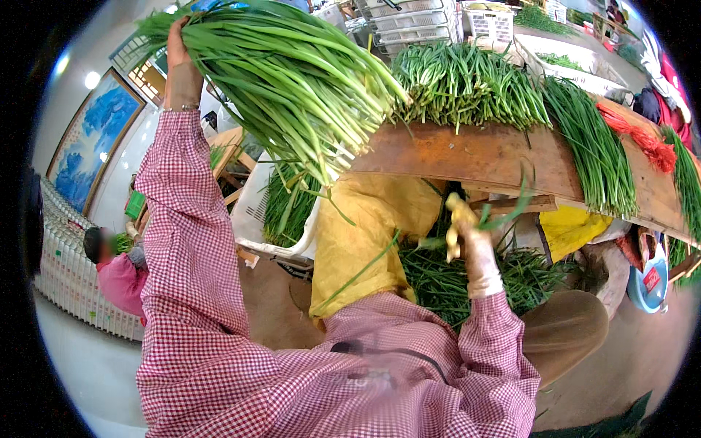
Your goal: The person sorts bundles of scallions from a plastic crate, removes individual yellowed or damaged leaves by hand, and places the cleaned bundles onto a wooden work table.
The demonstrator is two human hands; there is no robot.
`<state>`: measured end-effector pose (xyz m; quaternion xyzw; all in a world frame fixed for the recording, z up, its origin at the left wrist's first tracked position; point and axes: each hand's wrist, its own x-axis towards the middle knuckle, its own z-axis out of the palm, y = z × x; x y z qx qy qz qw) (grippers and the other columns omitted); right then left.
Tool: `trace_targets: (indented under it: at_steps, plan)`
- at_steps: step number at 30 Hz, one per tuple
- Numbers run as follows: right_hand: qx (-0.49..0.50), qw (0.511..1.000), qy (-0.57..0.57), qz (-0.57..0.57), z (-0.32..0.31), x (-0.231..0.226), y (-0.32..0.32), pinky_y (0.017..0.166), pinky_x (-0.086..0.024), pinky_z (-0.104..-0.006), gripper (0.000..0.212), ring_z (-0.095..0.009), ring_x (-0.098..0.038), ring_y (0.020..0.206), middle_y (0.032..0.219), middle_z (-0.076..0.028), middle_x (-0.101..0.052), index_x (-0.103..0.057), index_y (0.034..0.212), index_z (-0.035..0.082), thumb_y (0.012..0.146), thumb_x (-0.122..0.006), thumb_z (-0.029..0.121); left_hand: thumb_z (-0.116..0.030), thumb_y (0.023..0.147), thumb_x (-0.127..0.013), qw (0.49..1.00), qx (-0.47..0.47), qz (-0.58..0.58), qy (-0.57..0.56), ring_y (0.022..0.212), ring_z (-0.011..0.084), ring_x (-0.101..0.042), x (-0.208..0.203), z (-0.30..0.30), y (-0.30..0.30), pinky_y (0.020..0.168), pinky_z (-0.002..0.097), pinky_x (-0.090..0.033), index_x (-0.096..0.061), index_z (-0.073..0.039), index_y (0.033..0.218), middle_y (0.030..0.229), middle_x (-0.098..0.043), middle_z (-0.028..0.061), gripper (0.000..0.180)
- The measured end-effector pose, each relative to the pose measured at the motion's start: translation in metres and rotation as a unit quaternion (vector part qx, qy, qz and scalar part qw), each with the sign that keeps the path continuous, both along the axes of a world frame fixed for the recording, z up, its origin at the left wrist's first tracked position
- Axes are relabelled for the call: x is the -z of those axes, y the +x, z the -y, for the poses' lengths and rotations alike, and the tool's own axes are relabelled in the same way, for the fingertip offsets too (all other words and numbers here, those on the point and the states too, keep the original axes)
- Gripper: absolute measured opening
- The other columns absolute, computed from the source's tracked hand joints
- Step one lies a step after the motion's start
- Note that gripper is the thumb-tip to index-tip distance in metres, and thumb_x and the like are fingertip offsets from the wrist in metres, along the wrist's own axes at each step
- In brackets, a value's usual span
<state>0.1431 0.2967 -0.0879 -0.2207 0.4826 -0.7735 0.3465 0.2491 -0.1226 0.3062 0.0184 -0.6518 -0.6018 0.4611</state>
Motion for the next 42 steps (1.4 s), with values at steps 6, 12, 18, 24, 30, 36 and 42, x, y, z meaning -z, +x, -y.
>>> trace_targets:
  at_steps: [6, 12, 18, 24, 30, 36, 42]
  plan:
    - [-0.021, 0.967, -0.067, -0.243, 0.031, -0.143, -0.031, 0.039, -0.04, -0.0155, 0.045, -0.005, -0.047, 0.046, 0.063, -0.002, -0.056, -0.033, 0.127, 0.007, 0.086, -0.048, 0.021, -0.023, 0.08, -0.047, 0.996, 0.038, -0.032, 0.076, 0.077, 0.0232, -0.053, 0.027, -0.058, -0.044, 0.07, 0.0356, -0.045, -0.053, -0.004, 0.091, 0.085, -0.055, 0.0102, 0.023]
    - [-0.219, 0.967, 0.037, -0.121, 0.036, -0.054, -0.012, 0.05, -0.047, -0.0241, 0.033, -0.011, -0.054, 0.055, 0.065, -0.006, -0.055, -0.052, 0.086, 0.004, 0.084, -0.05, 0.036, -0.021, 0.077, -0.049, 0.989, 0.051, -0.076, 0.114, 0.066, 0.0226, -0.051, 0.011, -0.058, -0.07, 0.061, 0.0353, -0.044, -0.052, -0.004, 0.083, 0.074, -0.052, 0.0089, 0.017]
    - [-0.129, 0.988, -0.08, 0.036, 0.032, 0.011, 0.026, 0.072, -0.05, -0.0305, 0.053, -0.019, -0.054, 0.096, 0.113, -0.012, -0.05, -0.04, 0.121, 0.002, 0.084, -0.047, 0.039, -0.018, 0.075, -0.052, 0.983, 0.061, -0.104, 0.14, 0.055, 0.022, -0.048, 0.002, -0.061, -0.104, 0.052, 0.035, -0.044, -0.05, -0.005, 0.075, 0.063, -0.049, 0.0075, 0.014]
    - [-0.292, 0.898, -0.325, 0.051, 0.089, -0.082, 0.027, 0.089, -0.04, -0.0427, 0.063, -0.025, -0.036, 0.118, 0.136, -0.008, -0.025, -0.028, 0.13, 0.012, 0.08, -0.05, 0.045, -0.02, 0.075, -0.055, 0.968, 0.019, -0.191, 0.164, 0.053, 0.0184, -0.048, 0.009, -0.076, -0.123, 0.048, 0.032, -0.043, -0.051, -0.004, 0.074, 0.061, -0.048, 0.0057, 0.016]
    - [-0.24, 0.849, -0.437, 0.176, 0.112, -0.118, 0.035, 0.078, -0.047, -0.0374, 0.06, -0.021, -0.051, 0.103, 0.126, -0.009, -0.041, -0.036, 0.125, 0.012, 0.08, -0.045, 0.052, -0.021, 0.076, -0.057, 0.97, 0.007, -0.17, 0.174, 0.053, 0.0178, -0.048, 0.027, -0.103, -0.121, 0.047, 0.0313, -0.043, -0.052, -0.005, 0.074, 0.062, -0.048, 0.0051, 0.018]
    - [-0.114, 0.877, -0.41, 0.221, 0.102, -0.117, 0.035, 0.063, -0.049, -0.0277, 0.032, -0.013, -0.058, 0.079, 0.099, -0.005, -0.059, -0.05, 0.109, 0.007, 0.083, -0.051, 0.026, -0.024, 0.076, -0.056, 0.972, 0.066, -0.157, 0.162, 0.053, 0.018, -0.048, 0.041, -0.119, -0.111, 0.048, 0.0324, -0.043, -0.052, -0.006, 0.073, 0.062, -0.049, 0.0048, 0.018]
    - [-0.158, 0.91, -0.346, 0.168, 0.071, -0.091, 0.035, 0.039, -0.036, -0.0163, 0.019, -0.006, -0.045, 0.046, 0.081, -0.004, -0.056, -0.052, 0.082, 0.01, 0.086, -0.045, 0.027, -0.021, 0.078, -0.053, 0.975, 0.043, -0.174, 0.132, 0.057, 0.0215, -0.05, 0.03, -0.098, -0.098, 0.051, 0.0352, -0.046, -0.049, -0.005, 0.074, 0.064, -0.049, 0.0076, 0.017]
